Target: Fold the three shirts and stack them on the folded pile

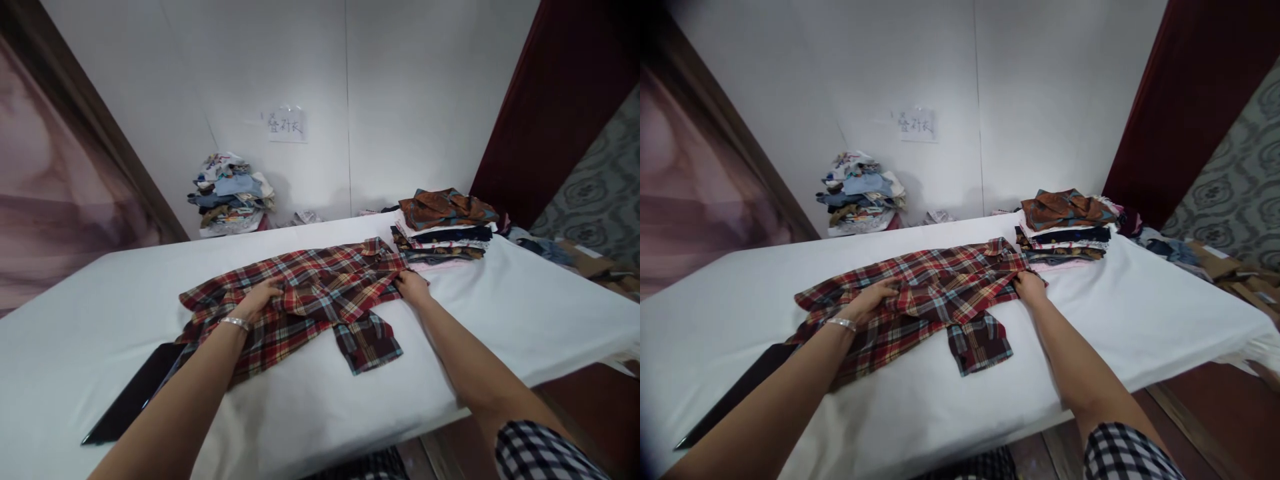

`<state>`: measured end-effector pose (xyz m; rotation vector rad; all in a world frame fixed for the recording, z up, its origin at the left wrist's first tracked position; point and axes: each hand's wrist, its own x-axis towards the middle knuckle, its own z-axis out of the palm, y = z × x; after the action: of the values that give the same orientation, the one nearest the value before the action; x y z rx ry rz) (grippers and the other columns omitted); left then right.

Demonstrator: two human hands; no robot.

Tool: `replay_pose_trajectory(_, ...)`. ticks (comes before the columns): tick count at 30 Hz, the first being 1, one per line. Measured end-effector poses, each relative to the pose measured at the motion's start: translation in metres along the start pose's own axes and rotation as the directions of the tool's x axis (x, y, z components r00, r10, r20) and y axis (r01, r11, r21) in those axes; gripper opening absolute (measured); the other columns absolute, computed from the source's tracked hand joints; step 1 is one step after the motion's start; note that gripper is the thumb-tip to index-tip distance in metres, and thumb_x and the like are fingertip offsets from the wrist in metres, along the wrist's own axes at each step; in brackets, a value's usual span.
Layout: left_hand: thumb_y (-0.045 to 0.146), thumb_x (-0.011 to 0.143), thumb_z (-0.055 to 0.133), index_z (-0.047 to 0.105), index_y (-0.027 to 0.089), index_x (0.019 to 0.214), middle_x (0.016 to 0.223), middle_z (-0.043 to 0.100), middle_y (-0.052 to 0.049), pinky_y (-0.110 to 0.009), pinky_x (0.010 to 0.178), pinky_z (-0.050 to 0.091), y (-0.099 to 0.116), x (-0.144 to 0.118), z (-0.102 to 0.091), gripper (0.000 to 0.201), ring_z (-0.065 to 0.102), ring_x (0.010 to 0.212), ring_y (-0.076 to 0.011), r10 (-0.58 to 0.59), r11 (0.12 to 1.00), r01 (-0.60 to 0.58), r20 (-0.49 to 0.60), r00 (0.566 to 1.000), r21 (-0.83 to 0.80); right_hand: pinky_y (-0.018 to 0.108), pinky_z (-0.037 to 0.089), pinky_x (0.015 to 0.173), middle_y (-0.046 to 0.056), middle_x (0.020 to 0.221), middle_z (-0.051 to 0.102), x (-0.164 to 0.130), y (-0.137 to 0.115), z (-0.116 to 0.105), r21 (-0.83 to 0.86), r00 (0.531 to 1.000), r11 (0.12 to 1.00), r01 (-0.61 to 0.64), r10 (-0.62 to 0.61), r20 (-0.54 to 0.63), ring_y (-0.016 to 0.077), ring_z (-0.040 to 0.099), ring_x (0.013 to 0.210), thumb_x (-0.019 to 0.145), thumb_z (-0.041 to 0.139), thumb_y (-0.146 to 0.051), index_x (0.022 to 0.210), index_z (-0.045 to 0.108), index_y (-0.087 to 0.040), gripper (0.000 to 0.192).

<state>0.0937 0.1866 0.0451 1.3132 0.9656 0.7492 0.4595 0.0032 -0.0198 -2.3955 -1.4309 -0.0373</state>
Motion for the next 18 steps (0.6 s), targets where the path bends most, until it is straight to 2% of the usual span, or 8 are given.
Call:
replay_pose_trajectory(2,0.0,0.054,0.06,0.064,0.019,0.099,0.087,0.07,-0.002,-0.025,0.068,0.055,0.014,0.002,0.0,0.048,0.066,0.074,-0.0148,0.093,0.988,-0.095,-0.024,0.995,-0.123,0.027,0.043,0.081,0.007,0.108,0.069,0.0,0.0,0.0,0.0,1.0,1.0,0.0,0.0,-0.002,0.02,0.063,0.096,0.088,0.047,-0.03,0.108,0.067,-0.021,0.03)
replay_pose_trajectory(5,0.001,0.056,0.055,0.063,0.019,0.098,0.09,0.07,-0.001,-0.024,0.077,0.053,0.039,0.008,-0.007,0.046,0.065,0.08,-0.0126,0.26,0.908,-0.281,-0.109,0.96,-0.311,0.028,0.044,0.082,0.007,0.11,0.069,-0.001,0.001,-0.001,0.004,1.0,1.0,0.019,-0.019,-0.003,0.0209,0.063,0.098,0.089,0.045,-0.033,0.111,0.066,-0.021,0.033)
replay_pose_trajectory(7,0.001,0.057,0.053,0.062,0.019,0.096,0.087,0.07,-0.001,-0.025,0.076,0.053,0.046,0.01,-0.017,0.045,0.065,0.078,-0.013,0.274,0.892,-0.322,-0.187,0.943,-0.317,0.029,0.044,0.084,0.007,0.113,0.068,-0.001,0.001,-0.001,0.012,0.999,0.999,0.042,-0.042,0.003,0.0211,0.062,0.101,0.089,0.045,-0.036,0.113,0.066,-0.022,0.035)
replay_pose_trajectory(9,0.003,0.059,0.053,0.062,0.019,0.093,0.08,0.07,0.0,-0.024,0.07,0.052,0.04,0.007,-0.031,0.039,0.063,0.071,-0.0118,0.224,0.929,-0.282,-0.242,0.944,-0.24,0.029,0.044,0.086,0.005,0.115,0.067,-0.001,0.004,-0.002,0.024,0.997,0.997,0.07,-0.07,0.014,0.0205,0.061,0.104,0.089,0.045,-0.036,0.114,0.066,-0.023,0.035)
replay_pose_trajectory(12,0.011,0.063,0.057,0.063,0.016,0.08,0.067,0.065,0.0,-0.022,0.056,0.049,0.014,-0.007,-0.057,0.019,0.059,0.056,-0.0107,0.117,0.982,-0.152,-0.272,0.955,-0.111,0.03,0.044,0.089,0.004,0.117,0.067,0.0,0.01,-0.001,0.093,0.995,0.991,0.092,-0.096,0.041,0.0201,0.06,0.105,0.087,0.049,-0.032,0.115,0.066,-0.024,0.033)
replay_pose_trajectory(15,0.011,0.055,0.063,0.061,0.015,0.066,0.059,0.062,0.001,-0.021,0.05,0.044,-0.013,-0.022,-0.084,0.012,0.055,0.051,-0.0111,0.063,0.998,-0.056,-0.309,0.949,0.03,0.032,0.044,0.092,0.001,0.115,0.067,0.0,0.018,0.0,0.281,0.993,0.956,0.079,-0.101,0.068,0.0199,0.06,0.105,0.082,0.052,-0.025,0.11,0.068,-0.026,0.033)
replay_pose_trajectory(18,0.01,0.051,0.064,0.062,0.015,0.062,0.057,0.061,0.001,-0.021,0.051,0.043,-0.025,-0.031,-0.102,0.013,0.053,0.052,-0.0116,0.079,0.987,-0.019,-0.371,0.925,0.161,0.033,0.047,0.089,0.002,0.103,0.071,-0.002,0.025,-0.001,0.529,0.989,0.848,0.027,-0.101,0.111,0.0193,0.063,0.097,0.076,0.05,-0.02,0.096,0.073,-0.022,0.03)
